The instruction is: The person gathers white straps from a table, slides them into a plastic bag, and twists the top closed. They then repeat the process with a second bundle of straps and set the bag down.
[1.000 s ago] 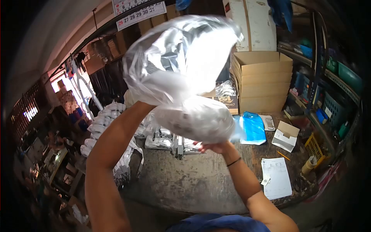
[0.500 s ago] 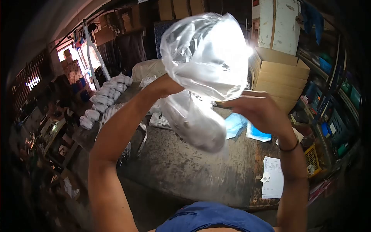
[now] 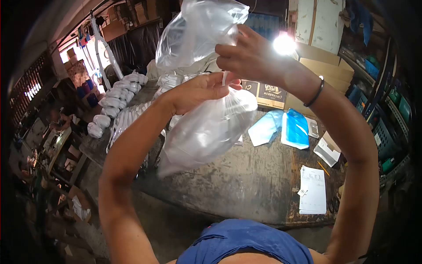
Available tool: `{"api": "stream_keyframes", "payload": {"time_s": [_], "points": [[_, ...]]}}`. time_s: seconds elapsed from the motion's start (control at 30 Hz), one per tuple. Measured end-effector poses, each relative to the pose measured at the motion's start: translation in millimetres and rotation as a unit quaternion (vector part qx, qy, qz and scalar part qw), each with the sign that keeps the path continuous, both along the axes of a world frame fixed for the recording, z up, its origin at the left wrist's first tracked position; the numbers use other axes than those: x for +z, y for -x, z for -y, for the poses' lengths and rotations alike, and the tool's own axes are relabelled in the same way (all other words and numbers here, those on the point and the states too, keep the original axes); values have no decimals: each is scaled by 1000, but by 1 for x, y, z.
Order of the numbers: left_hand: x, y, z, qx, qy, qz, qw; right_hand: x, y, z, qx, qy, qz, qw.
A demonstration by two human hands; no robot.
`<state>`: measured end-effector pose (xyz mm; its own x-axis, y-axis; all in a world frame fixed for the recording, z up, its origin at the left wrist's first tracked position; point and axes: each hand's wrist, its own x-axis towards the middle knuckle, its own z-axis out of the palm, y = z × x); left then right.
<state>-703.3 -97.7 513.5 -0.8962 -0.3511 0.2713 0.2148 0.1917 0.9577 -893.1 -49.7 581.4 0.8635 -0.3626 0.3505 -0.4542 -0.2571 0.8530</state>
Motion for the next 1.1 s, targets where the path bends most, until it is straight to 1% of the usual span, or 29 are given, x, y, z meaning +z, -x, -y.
{"api": "stream_keyframes", "payload": {"time_s": [0.03,0.07,0.1,0.17,0.2,0.23,0.3,0.33,0.4,0.47,0.53,0.6,0.63,0.67,0.7,0.73,0.77,0.8,0.83,0.87,0.9,0.97,1.03,1.07,1.1], "points": [[0,0,-3,42,35,60,997,0,-1,-2,-1,-3,1,1000],[-3,3,-1,84,72,22,994,0,0,-5,42,28,1,999],[-2,3,-2,82,71,23,994,0,-1,-8,84,60,0,995],[3,4,-9,112,160,51,979,1,-2,-7,93,64,2,994],[-2,5,-5,126,186,38,974,1,-4,-7,101,65,5,993],[1,3,-7,124,183,39,974,3,-7,-7,109,61,10,992],[9,-4,-12,146,228,167,948,7,-12,-11,117,48,21,992],[7,-4,-12,146,224,167,949,6,-14,-12,117,40,28,992],[4,-6,-12,108,223,150,957,6,-14,-18,112,16,53,992],[-4,-6,-8,102,206,141,963,4,-11,-24,99,-25,97,990],[-14,-7,-8,95,187,132,969,-3,-5,-32,74,-94,172,978],[-24,-13,-13,31,136,179,974,-18,3,-43,30,-190,270,943],[-30,-13,-14,37,131,179,974,-27,8,-48,4,-237,307,922],[-38,-11,-16,19,189,189,964,-37,14,-53,-27,-276,327,904],[-47,-12,-17,8,247,199,948,-46,20,-54,-19,-283,297,912],[-60,-13,-16,16,264,221,939,-55,26,-56,-10,-289,267,919],[-77,-13,-14,29,279,244,928,-60,24,-67,-152,-161,27,975],[-96,-13,-9,52,300,240,922,-101,46,-52,-13,-174,122,977],[-116,-11,-2,73,319,238,914,-132,52,-54,12,-142,152,978],[-131,-4,6,107,363,249,891,-144,50,-60,-51,-271,245,929],[-143,4,13,136,407,260,865,-154,48,-65,-120,-393,325,852],[-162,17,17,245,392,203,863,-192,54,-64,-58,-429,468,771],[-144,29,6,296,353,203,864,-222,46,-74,-4,-409,616,673],[-136,36,4,311,335,144,878,-222,27,-89,43,-440,711,547],[-128,41,2,322,317,85,888,-222,1,-106,83,-460,787,403]]}}
